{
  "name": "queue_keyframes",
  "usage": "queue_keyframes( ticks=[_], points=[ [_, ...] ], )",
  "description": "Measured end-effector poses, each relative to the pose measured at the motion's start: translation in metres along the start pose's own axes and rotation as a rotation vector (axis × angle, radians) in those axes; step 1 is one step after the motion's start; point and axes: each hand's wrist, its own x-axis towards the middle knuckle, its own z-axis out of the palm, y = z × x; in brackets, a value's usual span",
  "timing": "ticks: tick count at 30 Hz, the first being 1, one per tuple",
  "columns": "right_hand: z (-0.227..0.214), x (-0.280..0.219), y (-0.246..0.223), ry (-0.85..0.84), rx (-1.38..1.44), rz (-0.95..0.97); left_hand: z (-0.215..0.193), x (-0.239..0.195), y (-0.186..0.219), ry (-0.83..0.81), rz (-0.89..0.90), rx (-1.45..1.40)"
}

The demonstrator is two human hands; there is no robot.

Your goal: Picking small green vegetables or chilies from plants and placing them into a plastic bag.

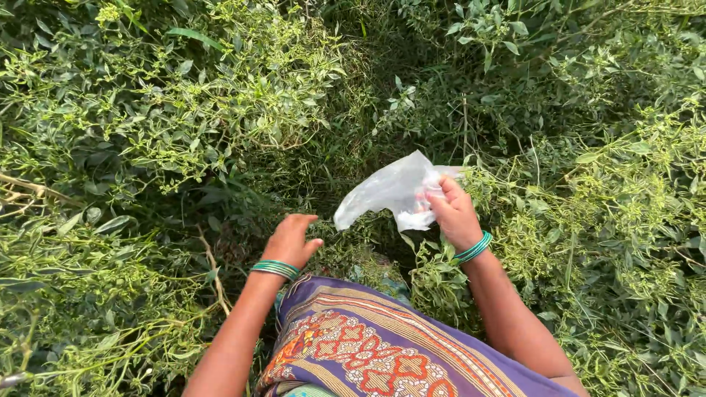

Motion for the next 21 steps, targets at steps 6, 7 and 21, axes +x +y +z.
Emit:
queue_keyframes(
  ticks=[6, 7, 21],
  points=[
    [0.014, -0.014, -0.038, 0.254, 0.221, -0.116, 0.078, 0.024, -0.001, -0.127, 0.034, 0.058],
    [0.009, -0.016, -0.036, 0.278, 0.258, -0.192, 0.082, 0.028, -0.001, -0.138, -0.001, 0.041],
    [-0.005, -0.048, -0.052, 0.477, 0.263, -0.335, 0.144, 0.093, -0.001, -0.251, -0.024, 0.023]
  ],
)
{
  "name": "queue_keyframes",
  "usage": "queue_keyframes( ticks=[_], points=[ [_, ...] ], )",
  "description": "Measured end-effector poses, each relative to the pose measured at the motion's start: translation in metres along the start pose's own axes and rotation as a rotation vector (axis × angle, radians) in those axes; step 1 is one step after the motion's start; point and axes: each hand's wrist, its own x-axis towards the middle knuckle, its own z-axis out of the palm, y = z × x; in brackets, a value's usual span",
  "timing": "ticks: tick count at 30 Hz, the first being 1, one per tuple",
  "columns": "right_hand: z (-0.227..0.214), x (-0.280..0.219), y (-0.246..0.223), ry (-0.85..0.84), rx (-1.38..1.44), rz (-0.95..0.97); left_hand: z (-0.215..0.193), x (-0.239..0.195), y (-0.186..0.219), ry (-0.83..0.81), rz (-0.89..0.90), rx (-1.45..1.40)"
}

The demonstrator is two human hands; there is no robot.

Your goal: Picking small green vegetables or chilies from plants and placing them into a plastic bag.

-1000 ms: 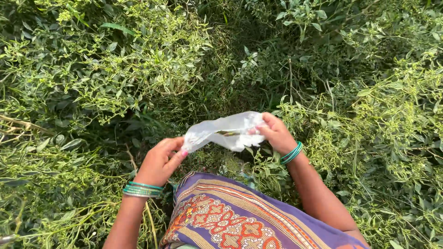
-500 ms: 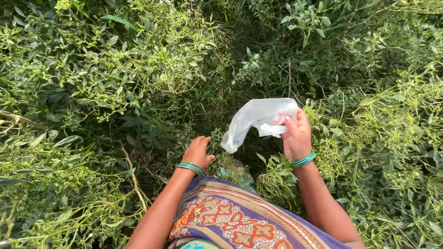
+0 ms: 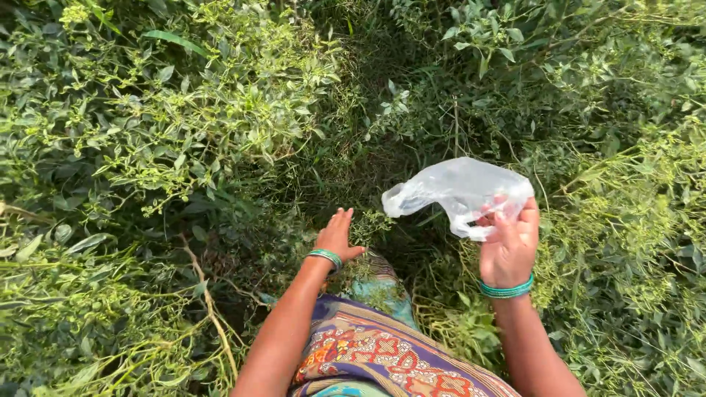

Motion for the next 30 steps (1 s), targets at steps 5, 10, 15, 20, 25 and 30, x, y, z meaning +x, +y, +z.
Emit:
queue_keyframes(
  ticks=[5, 10, 15, 20, 25, 30],
  points=[
    [0.001, -0.010, -0.002, -0.057, -0.048, -0.049, 0.054, 0.006, -0.015, -0.166, 0.104, -0.128],
    [0.013, -0.015, 0.005, -0.101, -0.040, 0.022, 0.043, -0.041, 0.000, -0.360, -0.038, 0.067],
    [0.034, -0.016, 0.014, -0.166, -0.054, 0.065, 0.105, -0.034, -0.043, -0.331, -0.059, 0.079],
    [0.036, -0.018, 0.024, -0.189, -0.068, 0.081, 0.100, -0.051, -0.054, 0.290, 0.458, 0.291],
    [0.041, -0.021, 0.022, -0.209, -0.066, 0.091, 0.073, -0.065, -0.039, -0.301, 0.116, 0.119],
    [0.035, -0.021, 0.024, -0.181, -0.101, 0.076, 0.082, -0.067, -0.050, -0.313, 0.001, -0.049]
  ],
)
